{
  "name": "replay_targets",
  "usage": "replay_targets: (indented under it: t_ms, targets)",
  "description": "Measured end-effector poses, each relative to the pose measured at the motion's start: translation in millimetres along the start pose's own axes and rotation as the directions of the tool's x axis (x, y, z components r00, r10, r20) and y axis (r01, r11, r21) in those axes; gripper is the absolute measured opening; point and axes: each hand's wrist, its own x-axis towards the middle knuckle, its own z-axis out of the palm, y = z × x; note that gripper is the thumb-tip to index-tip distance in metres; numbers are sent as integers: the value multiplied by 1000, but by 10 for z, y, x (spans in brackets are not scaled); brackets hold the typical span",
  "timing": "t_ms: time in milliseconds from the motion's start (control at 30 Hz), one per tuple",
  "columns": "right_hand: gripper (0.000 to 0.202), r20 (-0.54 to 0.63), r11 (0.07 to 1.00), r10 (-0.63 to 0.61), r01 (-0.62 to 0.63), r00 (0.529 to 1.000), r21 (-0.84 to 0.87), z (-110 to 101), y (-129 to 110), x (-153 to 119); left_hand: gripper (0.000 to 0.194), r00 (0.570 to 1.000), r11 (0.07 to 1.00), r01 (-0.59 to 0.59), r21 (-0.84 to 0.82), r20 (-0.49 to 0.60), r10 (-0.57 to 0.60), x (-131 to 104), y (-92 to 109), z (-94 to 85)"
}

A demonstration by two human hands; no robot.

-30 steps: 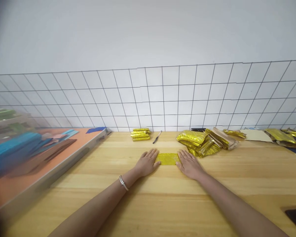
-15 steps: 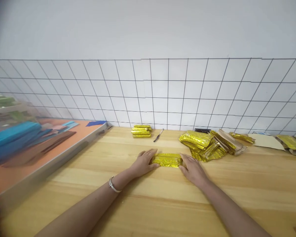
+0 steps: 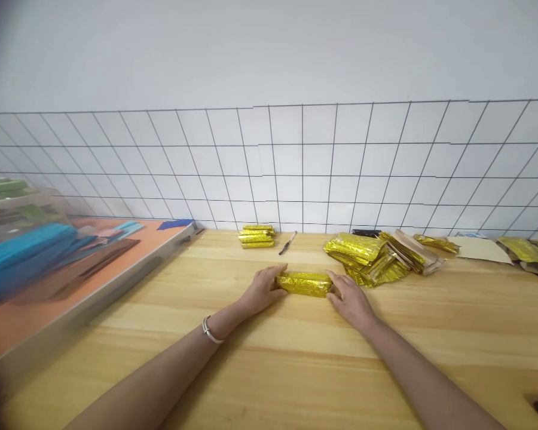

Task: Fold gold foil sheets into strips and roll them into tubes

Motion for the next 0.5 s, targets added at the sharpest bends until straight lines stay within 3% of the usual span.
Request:
replay_targets:
  t_ms: [500]
  targets:
    - [41,-180,994,-98,106,979,36,-55,-155,-15,54,996,996,-87,8,-22,87,15,65,10]
